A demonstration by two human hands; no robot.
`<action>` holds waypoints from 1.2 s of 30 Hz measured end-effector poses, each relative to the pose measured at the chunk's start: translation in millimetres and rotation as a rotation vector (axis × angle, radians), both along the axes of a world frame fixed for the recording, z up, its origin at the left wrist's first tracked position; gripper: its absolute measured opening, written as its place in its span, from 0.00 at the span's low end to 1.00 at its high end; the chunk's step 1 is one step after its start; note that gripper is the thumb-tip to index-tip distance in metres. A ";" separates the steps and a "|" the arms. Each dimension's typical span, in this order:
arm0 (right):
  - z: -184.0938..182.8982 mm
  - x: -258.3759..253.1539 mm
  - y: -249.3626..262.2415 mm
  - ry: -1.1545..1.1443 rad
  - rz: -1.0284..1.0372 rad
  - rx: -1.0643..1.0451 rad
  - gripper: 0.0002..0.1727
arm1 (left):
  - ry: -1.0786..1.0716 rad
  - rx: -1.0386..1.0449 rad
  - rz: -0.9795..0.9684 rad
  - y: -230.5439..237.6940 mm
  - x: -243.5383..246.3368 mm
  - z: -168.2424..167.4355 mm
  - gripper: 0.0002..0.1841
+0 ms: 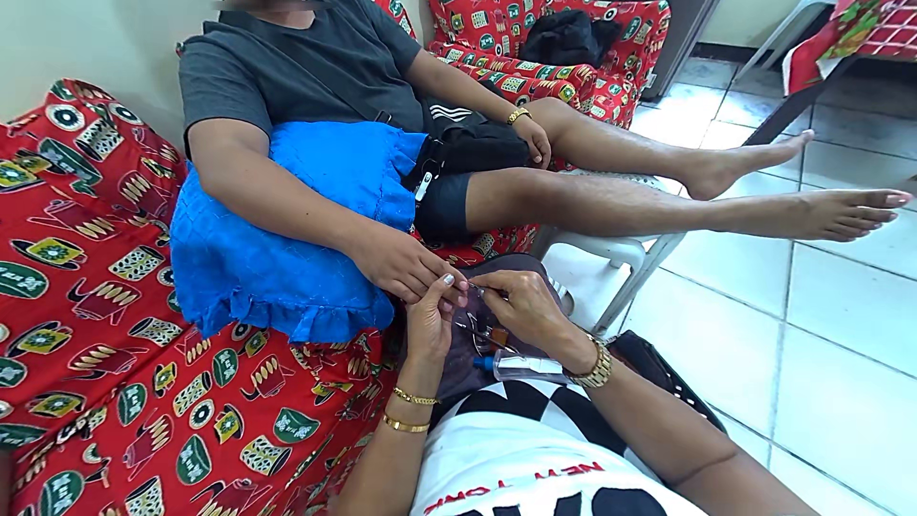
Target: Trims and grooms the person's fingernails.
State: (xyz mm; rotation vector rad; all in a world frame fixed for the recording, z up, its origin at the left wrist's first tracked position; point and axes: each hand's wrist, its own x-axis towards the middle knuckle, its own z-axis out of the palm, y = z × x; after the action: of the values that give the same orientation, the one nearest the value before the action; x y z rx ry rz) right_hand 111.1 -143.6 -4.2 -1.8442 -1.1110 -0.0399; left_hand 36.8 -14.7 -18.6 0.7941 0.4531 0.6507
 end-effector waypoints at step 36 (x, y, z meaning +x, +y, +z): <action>20.7 8.5 -2.5 0.051 0.072 -0.208 0.15 | 0.000 0.002 -0.005 1.6 -2.8 -0.1 0.15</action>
State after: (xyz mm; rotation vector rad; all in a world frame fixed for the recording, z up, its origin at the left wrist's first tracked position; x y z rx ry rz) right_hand 119.6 -146.1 16.5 -1.9747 -1.1816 0.1698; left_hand 34.0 -13.0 -18.7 0.7966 0.4507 0.6462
